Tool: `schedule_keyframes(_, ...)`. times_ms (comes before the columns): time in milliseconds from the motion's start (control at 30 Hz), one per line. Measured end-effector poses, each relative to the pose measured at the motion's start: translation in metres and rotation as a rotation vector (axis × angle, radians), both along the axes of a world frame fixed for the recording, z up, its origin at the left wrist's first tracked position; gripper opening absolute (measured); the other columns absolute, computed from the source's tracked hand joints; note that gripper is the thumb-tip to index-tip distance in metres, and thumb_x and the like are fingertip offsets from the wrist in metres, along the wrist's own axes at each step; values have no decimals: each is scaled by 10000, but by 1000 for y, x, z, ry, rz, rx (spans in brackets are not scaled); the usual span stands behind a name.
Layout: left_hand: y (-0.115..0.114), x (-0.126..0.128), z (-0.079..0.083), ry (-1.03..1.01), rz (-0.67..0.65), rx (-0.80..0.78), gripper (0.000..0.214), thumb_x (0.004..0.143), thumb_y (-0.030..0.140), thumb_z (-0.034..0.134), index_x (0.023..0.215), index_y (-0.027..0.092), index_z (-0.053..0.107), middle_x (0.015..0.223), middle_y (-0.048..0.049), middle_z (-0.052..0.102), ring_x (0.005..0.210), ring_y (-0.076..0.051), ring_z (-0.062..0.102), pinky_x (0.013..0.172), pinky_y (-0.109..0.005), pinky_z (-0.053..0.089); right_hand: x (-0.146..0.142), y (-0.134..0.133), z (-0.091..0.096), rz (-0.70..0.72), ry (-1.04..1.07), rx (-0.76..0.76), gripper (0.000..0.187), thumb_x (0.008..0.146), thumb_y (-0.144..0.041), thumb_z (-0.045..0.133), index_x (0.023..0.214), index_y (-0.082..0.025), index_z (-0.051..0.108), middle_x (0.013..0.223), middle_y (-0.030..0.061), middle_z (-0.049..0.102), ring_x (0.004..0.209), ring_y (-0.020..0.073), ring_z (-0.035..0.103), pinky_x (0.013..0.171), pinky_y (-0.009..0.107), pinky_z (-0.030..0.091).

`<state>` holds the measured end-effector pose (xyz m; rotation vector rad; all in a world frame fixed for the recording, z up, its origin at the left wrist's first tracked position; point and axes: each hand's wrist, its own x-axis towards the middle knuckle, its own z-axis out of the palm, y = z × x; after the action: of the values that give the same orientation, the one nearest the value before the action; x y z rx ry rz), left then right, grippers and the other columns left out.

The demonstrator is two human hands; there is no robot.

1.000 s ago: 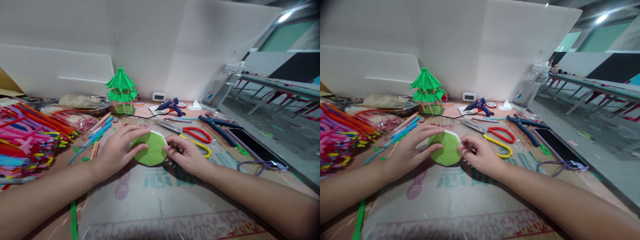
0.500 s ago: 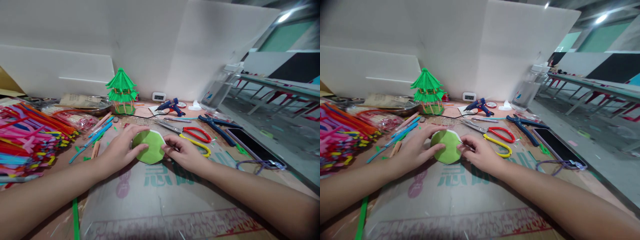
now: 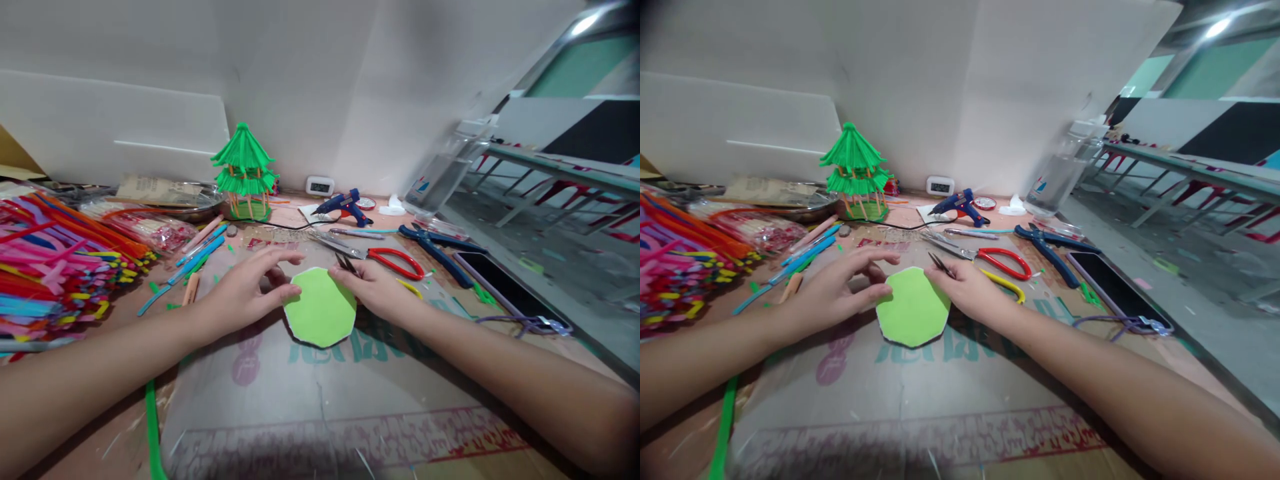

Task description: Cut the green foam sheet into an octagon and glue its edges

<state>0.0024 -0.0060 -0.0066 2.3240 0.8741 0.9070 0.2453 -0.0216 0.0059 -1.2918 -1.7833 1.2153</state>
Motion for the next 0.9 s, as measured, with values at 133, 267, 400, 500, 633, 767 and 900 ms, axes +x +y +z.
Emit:
schedule_keyframes(133,-1,4,1,4,-126,-106,392,910,273,600,1299,289,546,1278,-58,584,847,-126,637,704,-264,567,-2,3,2,9,-35,54,311,863,-447,615,986,-164,655,818,22,631,701,141,557,627,272,445)
schedule_keyframes(267,-1,5,5,-124,74,-11,263,912,209,567,1167,244,623,1186,-59,580,983,-154,628,757,-266,570,-3,2,-1,-99,-37,123,470,853,-393,645,1268,-192,554,865,9,615,699,132,540,627,270,460)
schedule_keyframes(400,-5,4,5,-173,240,51,210,907,246,587,1113,216,610,1122,-56,576,860,-130,621,706,-259,574,-1,3,-4,-50,104,23,548,804,-309,687,1308,-200,500,812,-21,593,659,116,544,587,247,450)
schedule_keyframes(500,-11,1,6,-138,114,87,267,897,315,629,1141,219,581,1147,-56,585,712,-84,592,619,-225,552,2,7,-6,-77,164,-20,454,810,-313,660,1242,-204,577,765,-26,585,619,116,545,561,250,439)
schedule_keyframes(633,-7,-8,13,-16,-81,202,335,925,372,596,1217,211,560,1048,-54,666,705,-116,617,681,-278,540,6,13,-5,-90,115,-60,273,822,-327,640,1056,-197,695,811,24,678,697,161,615,630,295,482)
schedule_keyframes(767,4,-9,14,263,-322,368,568,736,610,736,1152,234,650,1173,-97,677,1150,-296,596,1021,-474,443,6,14,-2,-12,-58,17,201,829,-278,621,970,-188,734,783,14,677,685,142,581,668,295,475)
schedule_keyframes(900,1,-3,7,327,-389,362,475,849,490,675,1254,250,610,1359,-107,603,1338,-293,483,1135,-490,364,1,12,-5,-16,-58,101,281,852,-296,609,1094,-182,693,890,29,684,739,143,583,672,284,469)
